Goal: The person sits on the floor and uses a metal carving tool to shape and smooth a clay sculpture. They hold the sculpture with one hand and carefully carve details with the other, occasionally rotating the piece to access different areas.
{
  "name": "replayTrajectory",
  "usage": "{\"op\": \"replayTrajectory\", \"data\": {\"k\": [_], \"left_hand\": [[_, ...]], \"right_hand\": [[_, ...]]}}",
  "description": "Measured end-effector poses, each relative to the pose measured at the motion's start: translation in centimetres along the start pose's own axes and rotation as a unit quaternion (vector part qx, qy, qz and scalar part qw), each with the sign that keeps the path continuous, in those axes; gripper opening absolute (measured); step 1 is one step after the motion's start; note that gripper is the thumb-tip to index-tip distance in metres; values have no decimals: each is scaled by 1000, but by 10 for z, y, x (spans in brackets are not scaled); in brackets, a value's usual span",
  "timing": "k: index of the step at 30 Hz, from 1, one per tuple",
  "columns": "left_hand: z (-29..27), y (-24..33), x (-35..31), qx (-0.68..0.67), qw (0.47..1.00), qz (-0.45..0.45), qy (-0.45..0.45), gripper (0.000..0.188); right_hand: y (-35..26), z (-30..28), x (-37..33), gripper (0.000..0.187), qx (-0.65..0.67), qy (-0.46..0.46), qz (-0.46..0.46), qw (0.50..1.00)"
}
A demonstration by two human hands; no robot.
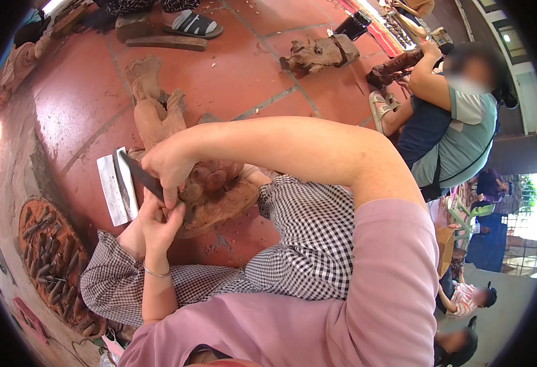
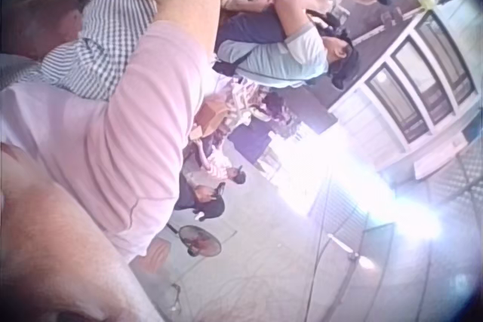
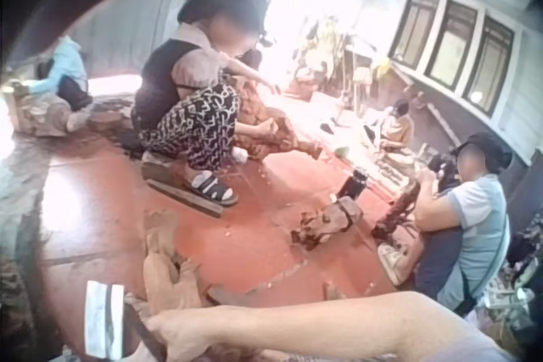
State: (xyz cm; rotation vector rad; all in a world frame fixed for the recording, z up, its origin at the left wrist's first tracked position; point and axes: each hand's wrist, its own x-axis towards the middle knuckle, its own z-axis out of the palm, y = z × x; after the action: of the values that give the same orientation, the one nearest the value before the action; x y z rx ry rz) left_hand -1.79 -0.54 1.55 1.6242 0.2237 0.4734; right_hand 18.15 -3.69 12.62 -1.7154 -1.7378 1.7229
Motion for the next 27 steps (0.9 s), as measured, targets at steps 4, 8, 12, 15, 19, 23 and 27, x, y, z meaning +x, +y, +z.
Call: {"op": "replayTrajectory", "data": {"k": [4, 8, 12, 15, 19, 23, 27], "left_hand": [[11, 14, 3, -38, 999, -17, 33, 19], [11, 14, -2, -30, 998, -51, 38, 19], [9, 1, -7, -44, 992, -99, 57, 18], [13, -5, -12, -52, 988, -114, 85, 18], [14, 3, -8, 16, 997, -31, 70, 20], [14, 3, -6, 16, 997, -14, 71, 23], [15, 6, -7, 14, 998, 4, 55, 25]], "right_hand": [[9, 4, -2, 29, 55, 2, -30, 998], [-6, 0, -2, 31, -18, -43, -9, 999], [-4, 0, -9, 30, 3, 16, -41, 999], [4, 2, -16, 27, 89, 33, -9, 995], [1, -2, -7, 28, -1, -22, -8, 1000], [1, -1, -8, 20, -2, 2, 43, 999], [5, 4, -7, 18, 30, -12, 0, 999]]}}
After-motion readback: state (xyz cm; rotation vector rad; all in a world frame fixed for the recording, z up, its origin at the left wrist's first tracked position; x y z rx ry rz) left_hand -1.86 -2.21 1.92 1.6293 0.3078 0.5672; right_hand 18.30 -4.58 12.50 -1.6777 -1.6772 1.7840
